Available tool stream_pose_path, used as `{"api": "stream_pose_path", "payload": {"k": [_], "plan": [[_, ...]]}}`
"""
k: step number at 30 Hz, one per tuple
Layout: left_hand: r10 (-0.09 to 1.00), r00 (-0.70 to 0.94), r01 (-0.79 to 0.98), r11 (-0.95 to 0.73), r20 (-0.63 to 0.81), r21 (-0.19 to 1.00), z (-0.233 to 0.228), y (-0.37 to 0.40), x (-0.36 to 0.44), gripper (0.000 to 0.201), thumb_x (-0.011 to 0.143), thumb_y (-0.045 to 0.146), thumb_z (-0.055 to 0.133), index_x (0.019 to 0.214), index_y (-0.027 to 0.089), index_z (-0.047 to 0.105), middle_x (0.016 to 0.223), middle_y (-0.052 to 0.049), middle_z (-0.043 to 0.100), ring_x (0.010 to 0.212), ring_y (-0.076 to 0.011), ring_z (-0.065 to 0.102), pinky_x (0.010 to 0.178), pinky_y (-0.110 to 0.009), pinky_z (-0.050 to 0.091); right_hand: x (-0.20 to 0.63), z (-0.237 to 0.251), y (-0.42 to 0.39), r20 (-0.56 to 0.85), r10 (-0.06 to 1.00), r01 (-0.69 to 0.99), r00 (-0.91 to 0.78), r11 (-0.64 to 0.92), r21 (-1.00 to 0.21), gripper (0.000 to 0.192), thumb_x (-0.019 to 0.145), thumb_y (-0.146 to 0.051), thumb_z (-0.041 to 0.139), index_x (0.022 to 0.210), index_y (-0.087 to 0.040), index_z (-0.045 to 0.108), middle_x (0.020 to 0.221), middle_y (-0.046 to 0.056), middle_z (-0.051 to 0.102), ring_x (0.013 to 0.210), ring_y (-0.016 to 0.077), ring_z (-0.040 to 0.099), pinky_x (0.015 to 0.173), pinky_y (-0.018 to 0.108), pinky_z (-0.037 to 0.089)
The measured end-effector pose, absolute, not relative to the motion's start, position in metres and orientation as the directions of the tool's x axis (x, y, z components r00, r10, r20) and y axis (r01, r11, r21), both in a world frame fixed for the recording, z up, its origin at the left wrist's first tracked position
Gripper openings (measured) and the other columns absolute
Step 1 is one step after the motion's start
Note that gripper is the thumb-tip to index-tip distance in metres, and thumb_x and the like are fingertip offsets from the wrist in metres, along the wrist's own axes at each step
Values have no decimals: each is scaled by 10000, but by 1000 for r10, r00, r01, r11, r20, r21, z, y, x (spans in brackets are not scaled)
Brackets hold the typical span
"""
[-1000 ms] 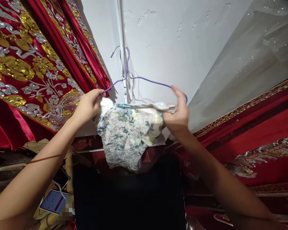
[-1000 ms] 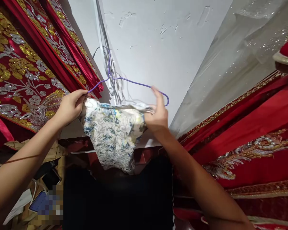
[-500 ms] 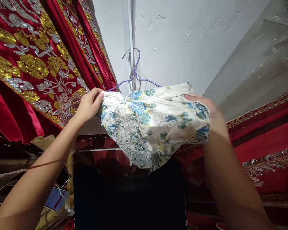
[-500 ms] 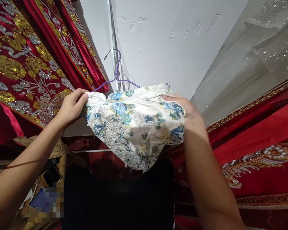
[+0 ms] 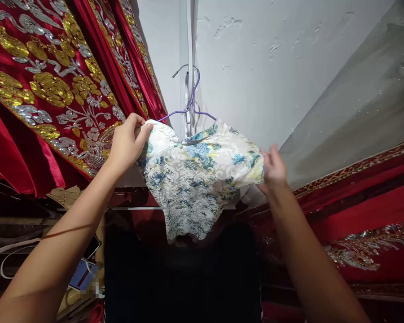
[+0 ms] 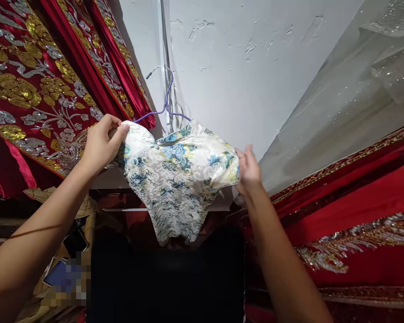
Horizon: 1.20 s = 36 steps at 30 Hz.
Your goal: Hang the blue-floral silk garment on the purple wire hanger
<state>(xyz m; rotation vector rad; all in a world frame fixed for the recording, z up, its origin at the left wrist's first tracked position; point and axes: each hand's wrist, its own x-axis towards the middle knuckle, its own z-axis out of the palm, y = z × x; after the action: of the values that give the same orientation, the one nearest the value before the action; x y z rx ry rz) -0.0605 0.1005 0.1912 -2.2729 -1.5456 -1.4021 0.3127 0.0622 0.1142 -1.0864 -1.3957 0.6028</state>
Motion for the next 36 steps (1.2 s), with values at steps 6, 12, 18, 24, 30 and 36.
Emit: {"api": "stream_pose_path", "payload": {"k": [6,12,18,24,30,36], "plan": [[669,120,746,-548,734,378,204,111,-37,306,990,481,464,1004,229,637,966,-74,655,956,-242,576,874,-386,455,305,154,45,394,887,24,240,400,-916,276,793,-495,759,858,-230,717,793,52,713,743,218,686,648,347,554],[585,142,684,-641,799,348,228,88,-23,432,963,525,538,1310,270,537,1229,-120,565,1261,-339,493,996,-475,459,295,179,16,511,718,54,472,555,-830,191,842,-436,704,763,-262,705,759,85,682,816,294,689,616,398,534],[759,296,589,-623,580,515,227,57,-5,435,998,560,437,1244,222,557,910,-45,614,931,-225,640,803,-360,523,242,143,-54,531,835,355,146,456,-816,119,955,-412,569,985,-338,657,851,31,646,661,211,583,521,356,438],[849,390,592,-528,357,609,211,53,-24,190,896,363,593,877,175,598,783,-40,635,716,-192,614,648,-330,529,206,133,-65,392,668,214,-633,638,-740,366,893,-362,651,1230,-327,513,1046,48,661,857,238,640,762,416,552],[820,523,566,-538,232,625,227,31,-69,426,893,333,621,1299,221,556,981,-82,723,855,-237,705,724,-366,588,231,129,-21,458,826,299,-330,551,-779,349,942,-401,629,1275,-315,571,1278,72,615,1146,262,613,986,437,522],[780,504,629,-626,370,462,260,44,-87,293,941,433,625,974,155,715,830,-58,692,672,-117,569,610,-274,487,241,99,-3,455,873,285,-174,487,-826,281,941,-453,618,1172,-296,642,1262,64,608,1137,259,614,983,428,521]]}}
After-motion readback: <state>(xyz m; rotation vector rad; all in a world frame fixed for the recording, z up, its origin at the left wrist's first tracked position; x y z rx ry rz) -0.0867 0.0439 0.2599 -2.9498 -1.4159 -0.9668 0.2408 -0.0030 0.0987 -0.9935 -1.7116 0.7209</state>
